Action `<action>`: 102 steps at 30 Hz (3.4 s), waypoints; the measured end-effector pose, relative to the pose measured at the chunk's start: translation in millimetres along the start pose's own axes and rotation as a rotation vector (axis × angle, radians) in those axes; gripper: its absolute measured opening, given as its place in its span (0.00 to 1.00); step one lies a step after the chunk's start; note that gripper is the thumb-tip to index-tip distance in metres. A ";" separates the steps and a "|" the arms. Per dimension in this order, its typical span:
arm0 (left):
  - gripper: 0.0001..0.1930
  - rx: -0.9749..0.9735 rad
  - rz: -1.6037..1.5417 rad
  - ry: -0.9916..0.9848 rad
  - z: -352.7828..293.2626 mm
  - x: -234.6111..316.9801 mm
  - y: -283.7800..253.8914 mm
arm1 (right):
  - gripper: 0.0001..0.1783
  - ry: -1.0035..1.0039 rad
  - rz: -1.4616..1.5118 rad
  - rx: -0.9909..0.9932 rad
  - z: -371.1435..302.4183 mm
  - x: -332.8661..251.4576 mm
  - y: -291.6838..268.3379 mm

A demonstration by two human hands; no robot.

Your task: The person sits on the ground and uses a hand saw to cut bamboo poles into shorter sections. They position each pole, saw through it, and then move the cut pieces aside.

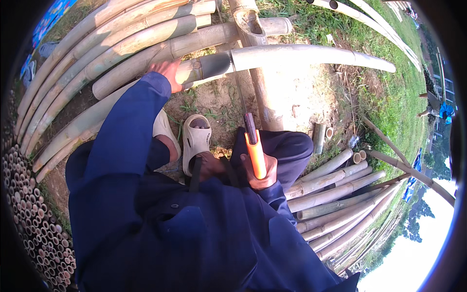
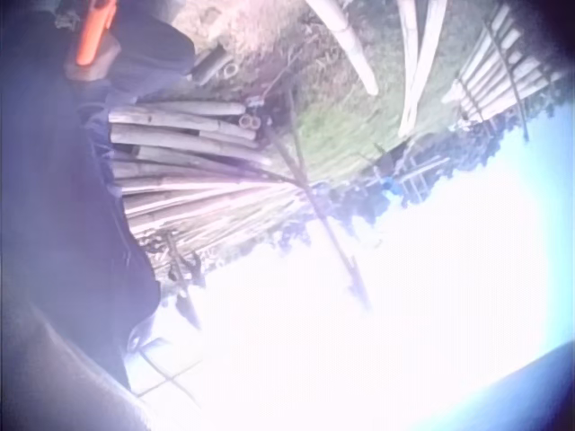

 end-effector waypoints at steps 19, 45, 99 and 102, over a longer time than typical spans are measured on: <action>0.46 0.075 -0.005 -0.007 0.9 4.1 6.8 | 0.11 -0.052 -0.089 0.019 -37.9 -25.2 -42.8; 0.49 -0.002 0.000 -0.007 9.5 2.8 8.6 | 0.07 -0.125 -0.038 0.093 -21.6 -47.7 -40.1; 0.46 -0.017 -0.009 0.140 21.6 26.5 5.6 | 0.15 -0.120 -0.011 0.169 15.3 -33.7 -41.1; 0.41 -0.010 -0.034 0.110 15.8 35.5 -6.7 | 0.16 -0.002 -0.011 0.101 21.1 -25.2 -47.2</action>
Point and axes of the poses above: each hand's wrist, its own z-axis towards the middle knuckle, its own y-axis out of the palm, x = y × z, the point moved 9 cm from there along z, towards the middle knuckle, and after that the axes turned 4 degrees about -x, right-handed, at the moved point
